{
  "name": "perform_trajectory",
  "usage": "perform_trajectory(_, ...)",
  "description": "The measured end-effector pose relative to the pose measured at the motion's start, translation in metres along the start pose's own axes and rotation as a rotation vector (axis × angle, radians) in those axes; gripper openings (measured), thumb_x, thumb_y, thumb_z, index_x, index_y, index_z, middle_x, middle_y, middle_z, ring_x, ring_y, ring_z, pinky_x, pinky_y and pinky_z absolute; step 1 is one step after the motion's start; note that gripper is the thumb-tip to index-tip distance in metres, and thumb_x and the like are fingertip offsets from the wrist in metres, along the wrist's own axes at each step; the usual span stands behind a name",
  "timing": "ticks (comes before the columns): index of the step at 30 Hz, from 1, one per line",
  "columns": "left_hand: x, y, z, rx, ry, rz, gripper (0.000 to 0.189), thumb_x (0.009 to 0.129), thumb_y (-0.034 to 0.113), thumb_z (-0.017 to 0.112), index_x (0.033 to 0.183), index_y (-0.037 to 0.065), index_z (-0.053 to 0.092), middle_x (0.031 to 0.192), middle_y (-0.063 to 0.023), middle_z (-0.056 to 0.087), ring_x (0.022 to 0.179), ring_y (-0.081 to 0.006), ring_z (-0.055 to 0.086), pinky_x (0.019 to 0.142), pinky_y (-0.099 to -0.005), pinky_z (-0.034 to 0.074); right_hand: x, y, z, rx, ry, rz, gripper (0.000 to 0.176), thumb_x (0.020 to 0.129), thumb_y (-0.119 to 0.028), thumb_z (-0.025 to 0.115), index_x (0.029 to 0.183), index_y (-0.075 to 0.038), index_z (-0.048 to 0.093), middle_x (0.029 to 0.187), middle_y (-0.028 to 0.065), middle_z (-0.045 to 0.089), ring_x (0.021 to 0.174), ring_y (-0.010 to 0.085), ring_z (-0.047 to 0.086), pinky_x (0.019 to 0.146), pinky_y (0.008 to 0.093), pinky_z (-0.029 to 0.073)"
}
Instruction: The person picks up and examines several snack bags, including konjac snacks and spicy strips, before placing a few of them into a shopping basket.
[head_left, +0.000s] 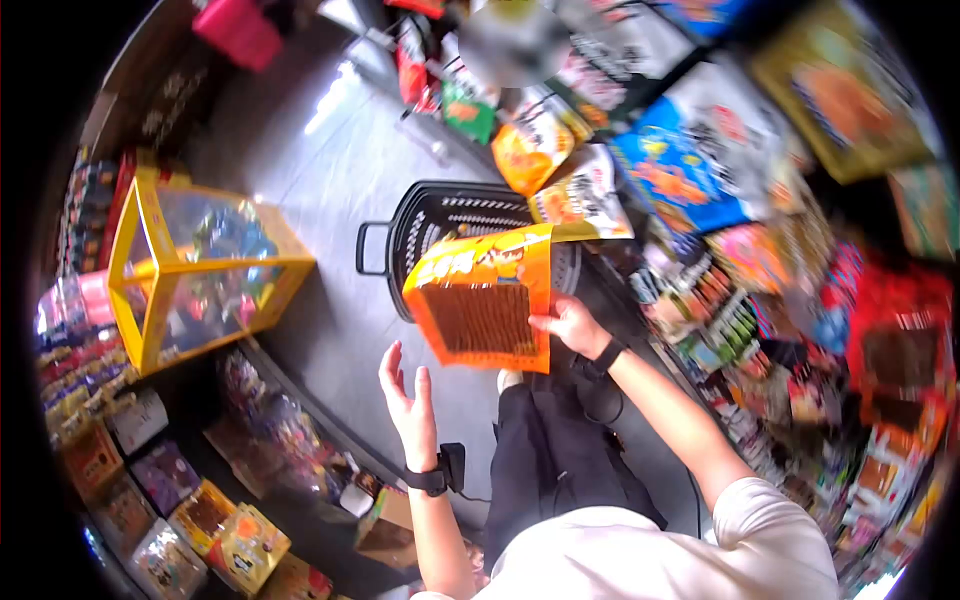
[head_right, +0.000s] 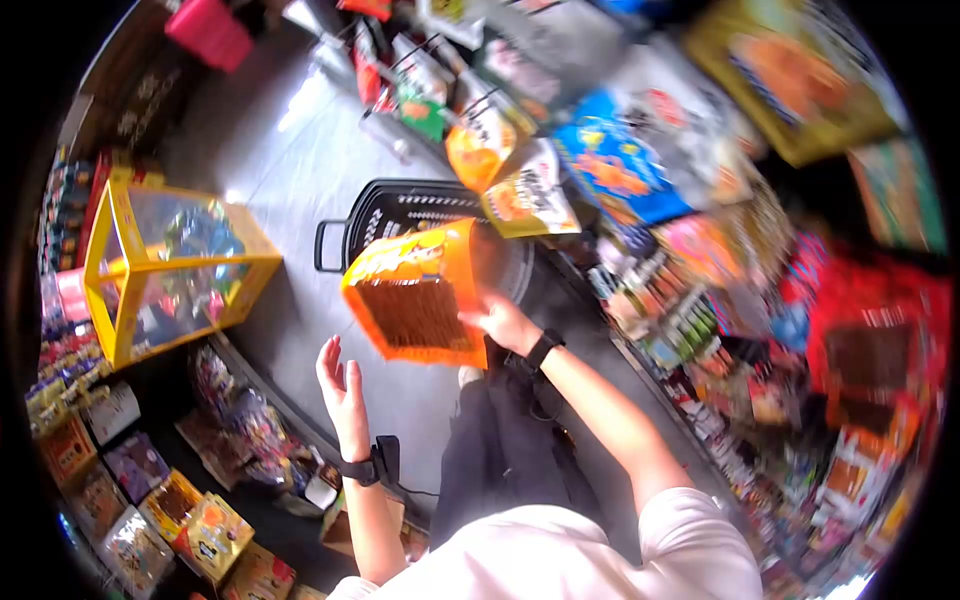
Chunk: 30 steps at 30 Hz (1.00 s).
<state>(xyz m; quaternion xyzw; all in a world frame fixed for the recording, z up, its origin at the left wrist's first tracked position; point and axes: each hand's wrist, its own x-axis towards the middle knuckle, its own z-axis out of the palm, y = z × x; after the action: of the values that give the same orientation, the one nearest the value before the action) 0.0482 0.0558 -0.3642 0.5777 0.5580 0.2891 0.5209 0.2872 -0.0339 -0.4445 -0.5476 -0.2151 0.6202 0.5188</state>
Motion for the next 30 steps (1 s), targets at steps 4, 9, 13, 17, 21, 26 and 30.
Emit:
perform_trajectory(4,-0.057,0.048,-0.008,-0.242,-0.263,0.075,0.035,0.090,0.017,0.049,0.121,0.000,0.045,0.119,-0.0078,0.049,0.112,-0.0166,0.043,0.097,-0.0304,0.031,-0.151,-0.057,0.031,0.115,0.016,-0.223,0.044,0.084,0.001,0.053,0.126,-0.001,0.042,0.122,0.0032,0.050,0.112,0.0125,0.044,0.096,0.0279,0.033)
perform_trajectory(9,-0.149,0.113,0.027,-0.616,-0.597,-0.076,0.025,0.090,0.011,0.050,0.112,0.000,0.050,0.106,-0.0028,0.057,0.095,-0.0098,0.052,0.083,-0.0234,0.040,-0.314,-0.041,0.050,0.187,0.318,-0.321,0.044,0.084,-0.006,0.055,0.126,-0.003,0.042,0.116,0.0009,0.052,0.102,0.0097,0.047,0.088,0.0239,0.037)
perform_trajectory(13,-0.223,0.161,0.089,-0.548,-0.864,0.033,0.020,0.087,0.004,0.054,0.106,0.001,0.051,0.096,0.0001,0.058,0.085,-0.0050,0.052,0.076,-0.0188,0.040,-0.415,-0.020,0.037,0.189,0.765,-0.481,0.038,0.084,-0.011,0.058,0.119,-0.004,0.046,0.102,-0.0033,0.053,0.091,0.0049,0.046,0.078,0.0199,0.037)
perform_trajectory(17,-0.305,0.201,0.164,-0.495,-1.155,0.180,0.020,0.087,0.003,0.055,0.106,0.001,0.052,0.093,0.0015,0.057,0.082,-0.0041,0.050,0.074,-0.0176,0.039,-0.499,-0.024,0.004,0.385,1.200,-0.761,0.024,0.084,-0.016,0.062,0.104,-0.005,0.054,0.094,-0.0042,0.056,0.083,0.0035,0.049,0.074,0.0182,0.039)
perform_trajectory(21,-0.389,0.228,0.250,-0.524,-1.288,0.302,0.025,0.088,0.003,0.053,0.112,0.003,0.049,0.100,0.0000,0.056,0.089,-0.0070,0.050,0.079,-0.0199,0.039,-0.591,-0.052,-0.044,0.151,1.472,-0.928,0.023,0.085,-0.012,0.060,0.105,-0.002,0.055,0.096,-0.0017,0.058,0.088,0.0061,0.053,0.080,0.0207,0.041)
perform_trajectory(26,-0.459,0.249,0.351,-0.583,-1.282,0.416,0.028,0.088,0.002,0.052,0.115,0.004,0.047,0.107,-0.0014,0.054,0.096,-0.0082,0.049,0.081,-0.0202,0.039,-0.664,-0.066,-0.149,0.166,1.440,-1.019,0.030,0.085,-0.012,0.060,0.111,0.001,0.053,0.103,0.0033,0.060,0.091,0.0089,0.056,0.082,0.0221,0.043)
perform_trajectory(30,-0.484,0.267,0.386,-0.693,-1.172,0.424,0.032,0.087,0.002,0.054,0.117,0.003,0.044,0.107,-0.0019,0.052,0.093,-0.0079,0.048,0.079,-0.0195,0.039,-0.694,-0.108,-0.190,-0.023,1.358,-1.111,0.030,0.086,-0.010,0.057,0.114,0.000,0.052,0.106,0.0000,0.057,0.097,0.0067,0.051,0.088,0.0217,0.039)
